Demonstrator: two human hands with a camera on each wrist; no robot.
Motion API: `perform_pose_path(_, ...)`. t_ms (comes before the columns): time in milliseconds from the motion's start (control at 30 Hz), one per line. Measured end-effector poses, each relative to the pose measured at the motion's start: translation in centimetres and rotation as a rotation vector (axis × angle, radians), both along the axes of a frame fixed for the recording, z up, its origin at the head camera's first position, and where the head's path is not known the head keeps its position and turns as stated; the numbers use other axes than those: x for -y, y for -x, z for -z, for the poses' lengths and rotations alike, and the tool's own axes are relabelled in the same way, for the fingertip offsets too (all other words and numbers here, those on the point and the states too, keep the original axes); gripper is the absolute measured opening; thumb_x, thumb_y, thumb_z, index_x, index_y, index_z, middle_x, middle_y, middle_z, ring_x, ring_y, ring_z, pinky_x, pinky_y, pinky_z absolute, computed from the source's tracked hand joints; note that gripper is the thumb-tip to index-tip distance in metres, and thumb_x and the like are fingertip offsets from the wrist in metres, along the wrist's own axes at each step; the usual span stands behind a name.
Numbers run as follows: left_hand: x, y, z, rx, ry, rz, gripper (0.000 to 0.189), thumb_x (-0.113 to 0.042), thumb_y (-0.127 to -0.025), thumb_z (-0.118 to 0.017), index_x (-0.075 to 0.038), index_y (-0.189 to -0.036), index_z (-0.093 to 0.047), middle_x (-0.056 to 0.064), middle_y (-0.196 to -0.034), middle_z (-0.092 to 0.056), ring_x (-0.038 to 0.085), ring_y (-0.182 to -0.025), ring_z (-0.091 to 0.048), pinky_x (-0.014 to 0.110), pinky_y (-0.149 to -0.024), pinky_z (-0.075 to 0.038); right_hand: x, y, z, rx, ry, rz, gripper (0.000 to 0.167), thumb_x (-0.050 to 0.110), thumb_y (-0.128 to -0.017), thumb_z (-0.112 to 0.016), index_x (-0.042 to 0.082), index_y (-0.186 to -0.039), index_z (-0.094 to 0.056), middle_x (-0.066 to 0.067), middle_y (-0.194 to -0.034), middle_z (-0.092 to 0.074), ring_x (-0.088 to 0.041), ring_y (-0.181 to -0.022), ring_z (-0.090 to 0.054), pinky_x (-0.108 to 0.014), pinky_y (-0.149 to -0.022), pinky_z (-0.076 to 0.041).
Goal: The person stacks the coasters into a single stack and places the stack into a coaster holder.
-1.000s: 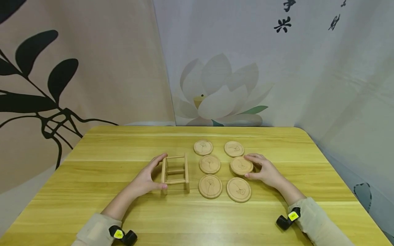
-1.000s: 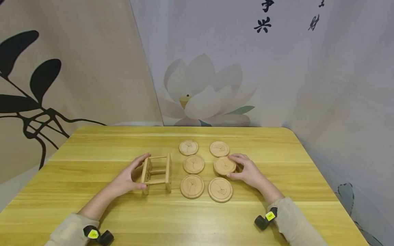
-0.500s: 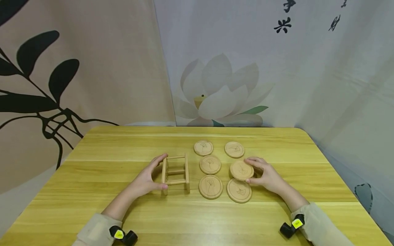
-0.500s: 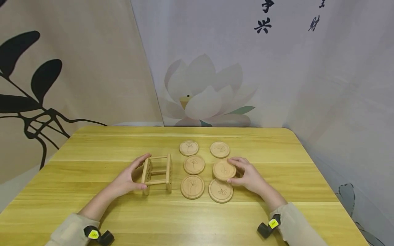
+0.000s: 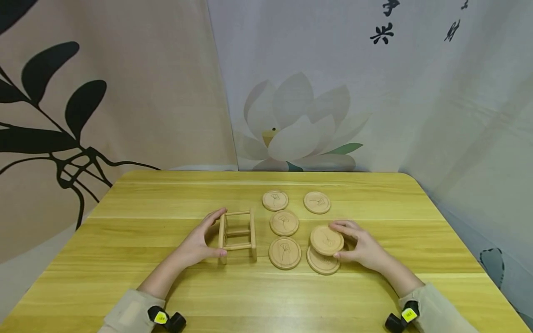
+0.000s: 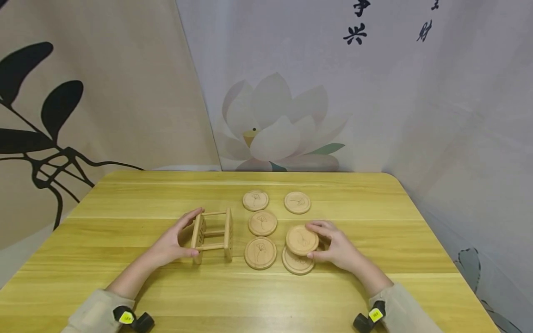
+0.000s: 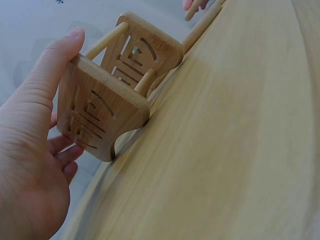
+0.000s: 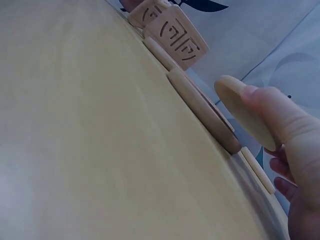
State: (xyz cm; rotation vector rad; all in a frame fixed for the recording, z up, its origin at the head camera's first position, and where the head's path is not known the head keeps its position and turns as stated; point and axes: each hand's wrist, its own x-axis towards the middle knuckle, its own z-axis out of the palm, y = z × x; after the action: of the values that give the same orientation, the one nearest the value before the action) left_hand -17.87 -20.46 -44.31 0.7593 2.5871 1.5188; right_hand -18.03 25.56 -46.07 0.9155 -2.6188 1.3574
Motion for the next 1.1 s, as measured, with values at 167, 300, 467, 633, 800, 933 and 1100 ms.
perform_pose_path(167,0.0,0.0,-0.1,0.005,0.001,-0.005,0.105,-0.017,-0.069,-0.087,-0.028,-0.152,-0.024,0.016,-0.156,-0.018,0.043,-0.138,-0.017,0.073,-0.1,-0.015,0.1,-0.6,-0.2,0.028,-0.019,0.005,0.071,0.021,-0.072,-0.085,0.005,-0.135,-0.055,-0.016,-0.137,-0.047,-0.031,-0.126,-0.038,-0.019,-0.103,-0.025)
perform_pose_path(300,0.1,0.0,-0.1,0.002,0.003,-0.003,0.105,-0.018,-0.069,-0.087,-0.028,-0.152,-0.024,0.016,-0.156,-0.018,0.043,-0.139,-0.017,0.073,-0.1,-0.015,0.1,-0.8,0.0,0.014,-0.009,-0.011,0.071,0.021,-0.072,-0.085,0.007,-0.134,-0.056,-0.014,-0.136,-0.049,-0.027,-0.125,-0.04,-0.019,-0.103,-0.024)
perform_pose_path(467,0.1,-0.1,-0.1,-0.005,0.0,0.003,0.106,-0.018,-0.069,-0.087,-0.026,-0.153,-0.024,0.016,-0.156,-0.018,0.043,-0.138,-0.017,0.072,-0.1,-0.015,0.1,-1.0,0.3,0.019,0.016,-0.047,0.07,0.021,-0.072,-0.085,0.006,-0.134,-0.056,-0.011,-0.134,-0.05,-0.022,-0.125,-0.041,-0.014,-0.102,-0.025)
perform_pose_path(633,0.0,-0.1,0.0,-0.01,0.003,-0.004,0.105,-0.017,-0.069,-0.087,-0.026,-0.153,-0.024,0.017,-0.156,-0.019,0.042,-0.138,-0.018,0.073,-0.1,-0.015,0.2,-1.4,0.3,0.052,0.017,-0.056,0.071,0.022,-0.071,-0.085,0.008,-0.134,-0.056,-0.01,-0.135,-0.05,-0.025,-0.125,-0.041,-0.014,-0.102,-0.024)
perform_pose_path(800,0.0,0.0,0.0,-0.012,0.007,0.001,0.105,-0.018,-0.069,-0.087,-0.025,-0.153,-0.023,0.016,-0.156,-0.019,0.042,-0.138,-0.017,0.073,-0.1,-0.015,0.2,-1.7,0.2,0.07,0.021,-0.083,0.07,0.021,-0.072,-0.084,0.007,-0.135,-0.055,-0.011,-0.135,-0.049,-0.022,-0.125,-0.04,-0.014,-0.102,-0.025)
perform_pose_path(933,0.1,0.0,0.0,-0.013,0.008,0.006,0.105,-0.018,-0.069,-0.086,-0.024,-0.153,-0.023,0.016,-0.156,-0.018,0.043,-0.138,-0.017,0.074,-0.099,-0.015,0.3,-1.7,0.2,0.063,0.036,-0.113,0.068,0.018,-0.074,-0.083,0.006,-0.135,-0.054,-0.014,-0.135,-0.049,-0.02,-0.125,-0.04,-0.013,-0.102,-0.026)
perform_pose_path(1100,0.1,0.0,0.1,-0.011,0.005,0.01,0.105,-0.018,-0.07,-0.086,-0.024,-0.153,-0.023,0.017,-0.156,-0.018,0.044,-0.138,-0.016,0.073,-0.1,-0.015,0.4,-1.6,0.2,0.061,0.036,-0.12,0.068,0.018,-0.074,-0.083,0.006,-0.134,-0.055,-0.014,-0.134,-0.049,-0.017,-0.125,-0.042,-0.014,-0.101,-0.029)
